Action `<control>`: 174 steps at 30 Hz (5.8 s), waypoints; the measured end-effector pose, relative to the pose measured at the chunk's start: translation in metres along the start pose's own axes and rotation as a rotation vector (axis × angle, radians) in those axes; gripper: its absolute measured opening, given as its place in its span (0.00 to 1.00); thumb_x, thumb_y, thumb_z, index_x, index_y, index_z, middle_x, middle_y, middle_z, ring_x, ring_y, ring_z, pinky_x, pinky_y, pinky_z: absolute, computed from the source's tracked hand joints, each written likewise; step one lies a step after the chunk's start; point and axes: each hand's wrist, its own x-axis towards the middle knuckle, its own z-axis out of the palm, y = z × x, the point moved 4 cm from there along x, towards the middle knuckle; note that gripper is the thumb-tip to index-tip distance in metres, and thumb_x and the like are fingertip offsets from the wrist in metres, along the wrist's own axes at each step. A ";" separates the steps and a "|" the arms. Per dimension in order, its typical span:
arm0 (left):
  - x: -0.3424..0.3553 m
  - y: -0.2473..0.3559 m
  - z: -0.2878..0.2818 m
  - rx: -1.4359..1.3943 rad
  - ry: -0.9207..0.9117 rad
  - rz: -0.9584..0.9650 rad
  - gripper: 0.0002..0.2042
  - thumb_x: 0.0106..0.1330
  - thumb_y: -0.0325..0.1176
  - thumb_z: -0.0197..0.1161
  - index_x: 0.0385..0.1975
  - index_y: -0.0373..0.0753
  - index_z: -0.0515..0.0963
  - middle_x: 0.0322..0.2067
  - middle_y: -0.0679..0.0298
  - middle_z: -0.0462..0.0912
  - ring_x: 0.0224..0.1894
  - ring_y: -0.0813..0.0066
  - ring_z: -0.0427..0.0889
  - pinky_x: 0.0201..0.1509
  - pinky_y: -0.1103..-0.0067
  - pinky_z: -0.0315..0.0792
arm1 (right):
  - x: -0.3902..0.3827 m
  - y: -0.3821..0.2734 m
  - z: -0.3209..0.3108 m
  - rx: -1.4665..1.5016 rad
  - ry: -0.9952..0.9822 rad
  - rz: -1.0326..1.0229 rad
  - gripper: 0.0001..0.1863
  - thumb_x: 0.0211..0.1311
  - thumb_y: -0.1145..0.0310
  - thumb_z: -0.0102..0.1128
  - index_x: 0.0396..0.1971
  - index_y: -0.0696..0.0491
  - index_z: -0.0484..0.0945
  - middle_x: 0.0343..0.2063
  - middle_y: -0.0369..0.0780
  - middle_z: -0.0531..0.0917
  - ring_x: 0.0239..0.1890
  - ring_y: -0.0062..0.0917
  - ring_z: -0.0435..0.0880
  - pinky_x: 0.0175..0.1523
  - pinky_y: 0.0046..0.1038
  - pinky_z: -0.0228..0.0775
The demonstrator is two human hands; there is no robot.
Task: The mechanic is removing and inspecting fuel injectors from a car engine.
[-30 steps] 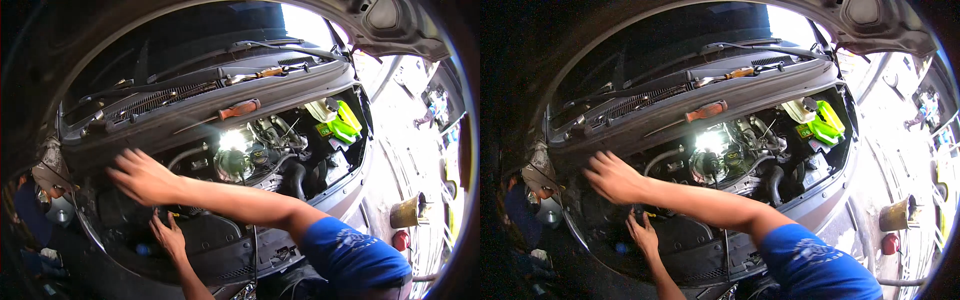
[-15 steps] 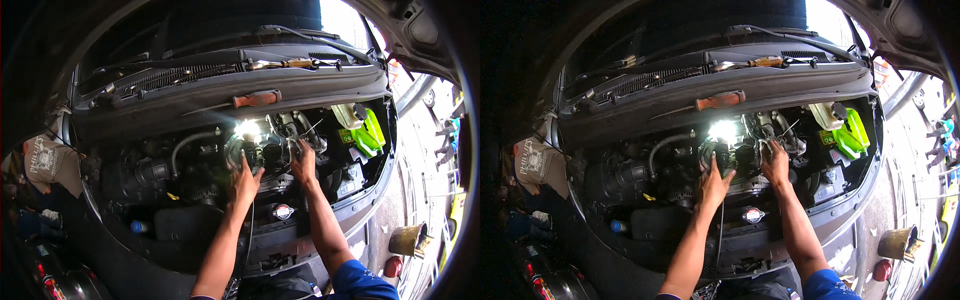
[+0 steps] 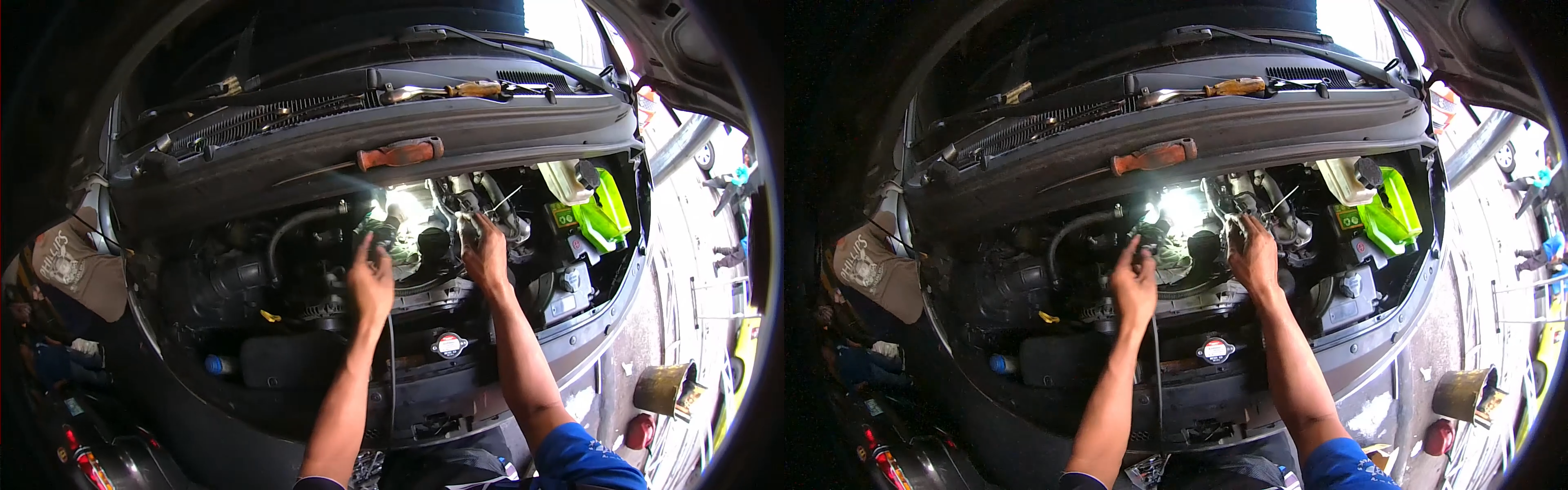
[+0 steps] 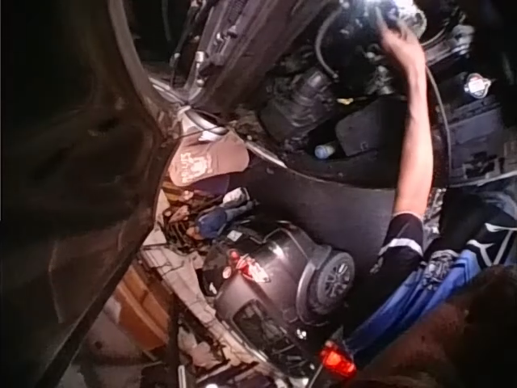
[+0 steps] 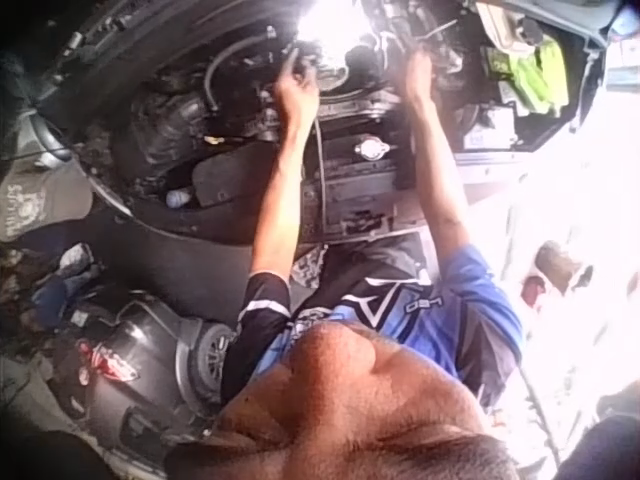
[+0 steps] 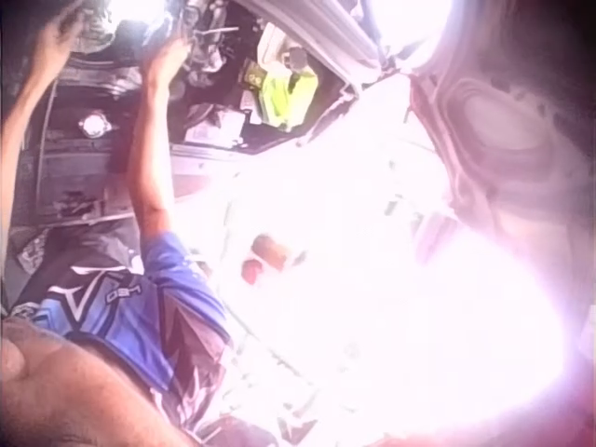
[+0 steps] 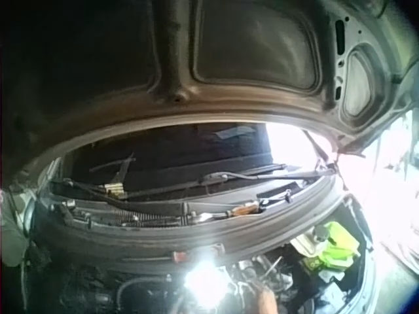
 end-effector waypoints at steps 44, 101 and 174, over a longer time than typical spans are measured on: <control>0.079 -0.016 -0.059 0.139 0.201 0.303 0.21 0.79 0.36 0.57 0.69 0.43 0.71 0.46 0.42 0.87 0.47 0.41 0.87 0.47 0.58 0.81 | 0.096 -0.002 0.231 -0.762 -0.473 -0.866 0.11 0.60 0.63 0.61 0.37 0.51 0.87 0.31 0.41 0.89 0.33 0.34 0.88 0.33 0.44 0.78; 0.076 -0.012 -0.062 0.233 0.257 0.479 0.23 0.77 0.31 0.59 0.70 0.32 0.69 0.41 0.45 0.87 0.40 0.50 0.89 0.43 0.63 0.83 | 0.122 0.003 0.241 -1.140 -0.242 -1.481 0.13 0.72 0.60 0.54 0.39 0.52 0.83 0.30 0.39 0.87 0.30 0.27 0.85 0.36 0.30 0.82; 0.068 -0.012 -0.058 0.422 0.088 0.349 0.25 0.80 0.32 0.55 0.76 0.45 0.63 0.58 0.46 0.84 0.54 0.44 0.86 0.49 0.59 0.83 | 0.159 0.042 0.200 -0.472 -0.402 -0.664 0.12 0.72 0.56 0.62 0.50 0.44 0.80 0.48 0.33 0.83 0.50 0.24 0.80 0.56 0.34 0.76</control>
